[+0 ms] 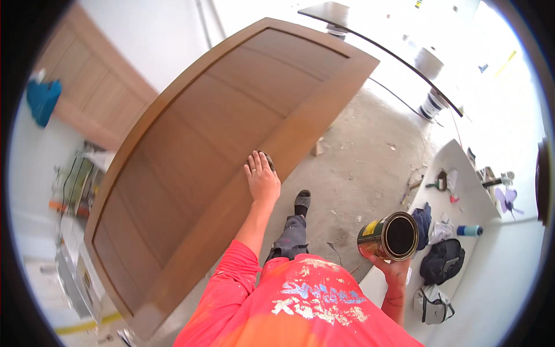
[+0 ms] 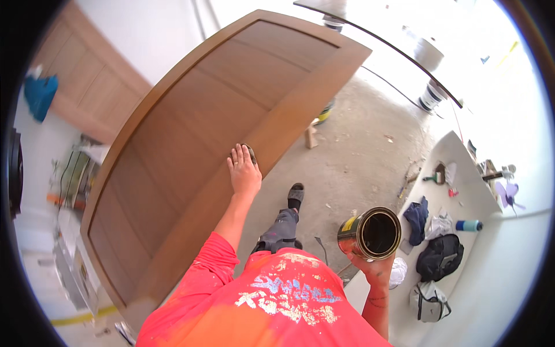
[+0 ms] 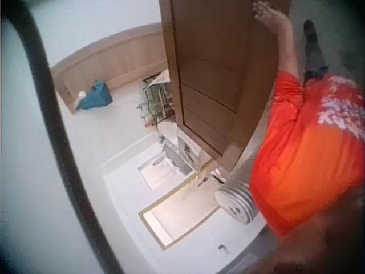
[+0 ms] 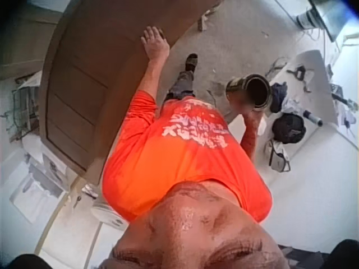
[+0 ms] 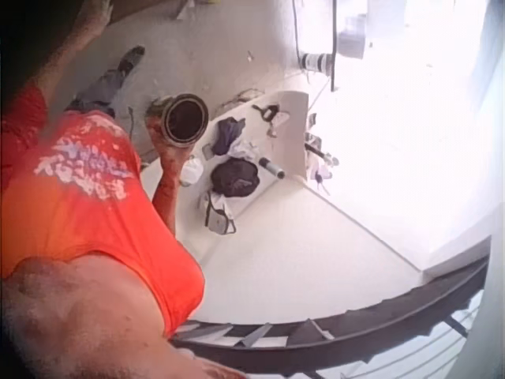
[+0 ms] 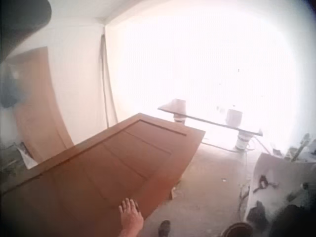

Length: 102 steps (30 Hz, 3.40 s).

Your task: The person sands a large wooden door panel with a sanding block, then applies a finish using a brush and a cloth. The person works on the door panel which is propped up on a stand in a room under renovation.

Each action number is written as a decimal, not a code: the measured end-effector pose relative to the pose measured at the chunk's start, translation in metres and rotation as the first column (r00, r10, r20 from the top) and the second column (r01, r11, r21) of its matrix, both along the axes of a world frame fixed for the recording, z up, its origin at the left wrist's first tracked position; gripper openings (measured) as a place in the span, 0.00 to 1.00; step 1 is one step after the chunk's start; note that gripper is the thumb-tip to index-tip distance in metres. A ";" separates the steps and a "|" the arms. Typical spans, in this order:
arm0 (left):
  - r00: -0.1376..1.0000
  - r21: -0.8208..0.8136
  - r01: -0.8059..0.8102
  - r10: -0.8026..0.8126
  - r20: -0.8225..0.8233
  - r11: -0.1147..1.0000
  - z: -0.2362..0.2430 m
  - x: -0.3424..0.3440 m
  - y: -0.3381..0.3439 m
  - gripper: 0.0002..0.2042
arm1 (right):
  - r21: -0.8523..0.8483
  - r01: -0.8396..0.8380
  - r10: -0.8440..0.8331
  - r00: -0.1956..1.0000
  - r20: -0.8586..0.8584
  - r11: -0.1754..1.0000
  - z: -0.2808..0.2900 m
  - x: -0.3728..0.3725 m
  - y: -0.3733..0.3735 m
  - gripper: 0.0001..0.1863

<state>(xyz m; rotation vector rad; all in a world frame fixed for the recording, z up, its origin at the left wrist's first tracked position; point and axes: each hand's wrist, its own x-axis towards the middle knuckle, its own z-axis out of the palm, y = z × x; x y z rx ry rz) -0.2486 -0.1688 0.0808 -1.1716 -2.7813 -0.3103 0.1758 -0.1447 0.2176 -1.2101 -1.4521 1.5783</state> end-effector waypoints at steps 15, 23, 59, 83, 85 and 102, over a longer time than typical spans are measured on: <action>0.944 0.030 0.329 -0.329 -0.018 0.944 0.014 -0.031 0.452 0.35 | 0.022 0.380 -0.380 0.925 -0.012 0.925 0.022 -0.046 0.200 0.50; 0.853 0.005 0.522 -0.522 -0.010 0.853 0.037 -0.063 0.662 0.34 | -0.045 0.554 -0.554 0.832 0.031 0.831 0.040 -0.073 0.274 0.50; 0.403 -0.238 0.907 -0.881 0.246 0.349 0.104 -0.150 0.354 0.33 | -0.018 0.384 -0.384 0.923 -0.016 0.923 0.049 -0.100 0.362 0.30; 0.678 -0.052 0.734 -0.726 0.112 0.677 0.062 -0.063 0.387 0.29 | 0.337 0.551 -0.602 0.796 0.063 0.763 -0.084 -0.011 0.279 0.44; 0.755 -0.099 0.655 -0.645 0.120 0.749 0.063 -0.049 0.302 0.29 | 0.398 0.629 -0.688 0.726 0.008 0.668 -0.104 0.006 0.253 0.47; 0.954 -0.284 0.063 -0.142 -0.265 0.957 -0.044 -0.063 -0.223 0.28 | 0.217 0.965 -0.900 0.039 0.434 0.146 -0.363 0.169 -0.077 0.52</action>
